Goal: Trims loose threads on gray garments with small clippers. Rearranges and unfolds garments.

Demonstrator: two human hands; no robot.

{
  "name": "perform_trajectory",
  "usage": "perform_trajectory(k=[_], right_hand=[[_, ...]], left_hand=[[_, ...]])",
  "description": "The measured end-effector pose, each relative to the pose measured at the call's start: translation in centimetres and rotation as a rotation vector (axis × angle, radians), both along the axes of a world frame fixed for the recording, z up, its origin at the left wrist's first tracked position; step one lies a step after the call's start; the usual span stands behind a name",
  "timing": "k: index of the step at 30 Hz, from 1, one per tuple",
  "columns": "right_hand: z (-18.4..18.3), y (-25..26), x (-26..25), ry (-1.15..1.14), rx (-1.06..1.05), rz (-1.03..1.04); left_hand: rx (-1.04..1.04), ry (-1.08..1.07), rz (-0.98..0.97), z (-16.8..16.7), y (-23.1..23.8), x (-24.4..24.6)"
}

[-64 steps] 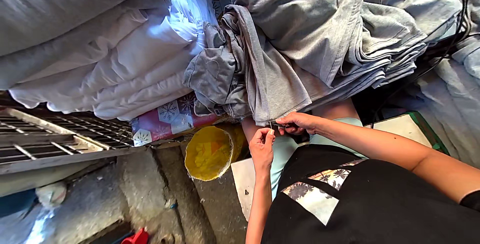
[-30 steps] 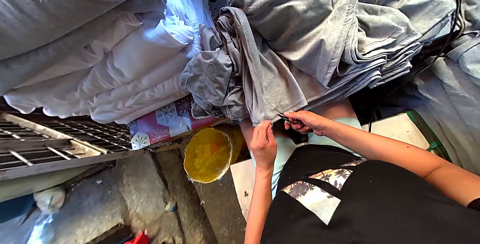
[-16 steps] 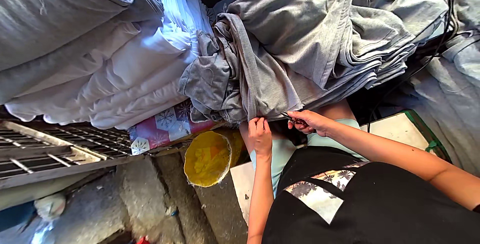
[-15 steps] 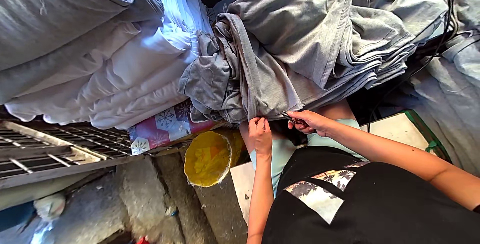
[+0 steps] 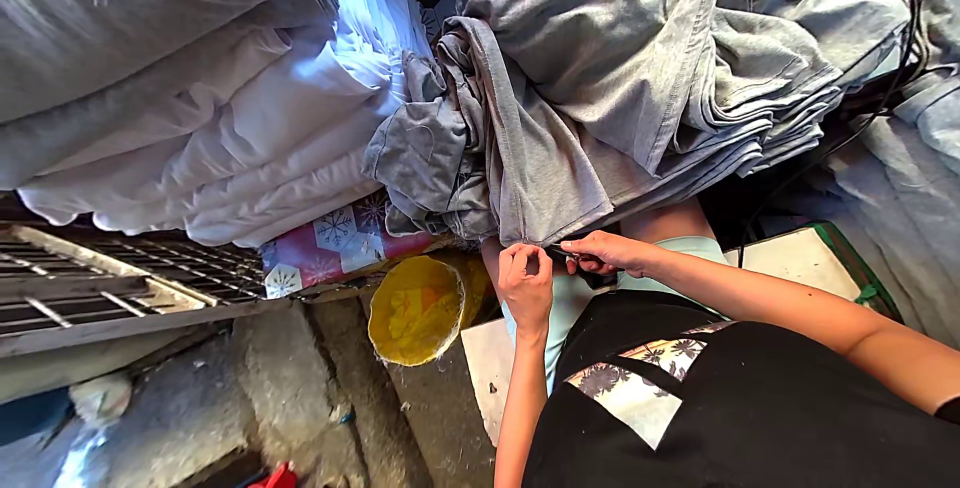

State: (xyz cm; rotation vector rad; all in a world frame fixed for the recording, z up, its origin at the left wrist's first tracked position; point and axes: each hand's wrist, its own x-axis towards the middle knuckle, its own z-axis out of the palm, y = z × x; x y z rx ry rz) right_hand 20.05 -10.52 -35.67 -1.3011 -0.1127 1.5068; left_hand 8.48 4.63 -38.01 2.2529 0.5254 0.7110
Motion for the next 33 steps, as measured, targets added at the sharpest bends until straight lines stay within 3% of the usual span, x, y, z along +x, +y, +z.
perform_trajectory(k=[11, 19, 33], right_hand=[[0.0, 1.6, 0.6, 0.065, 0.043, 0.040], [-0.6, 1.6, 1.1, 0.161, 0.092, 0.033], [-0.3, 2.0, 2.4, 0.071, 0.086, 0.139]], left_hand=[[0.095, -0.020, 0.022, 1.1, -0.1, -0.2], [0.050, -0.021, 0.017, 1.2, -0.2, -0.4], [0.062, -0.043, 0.020, 1.6, -0.4, -0.6]])
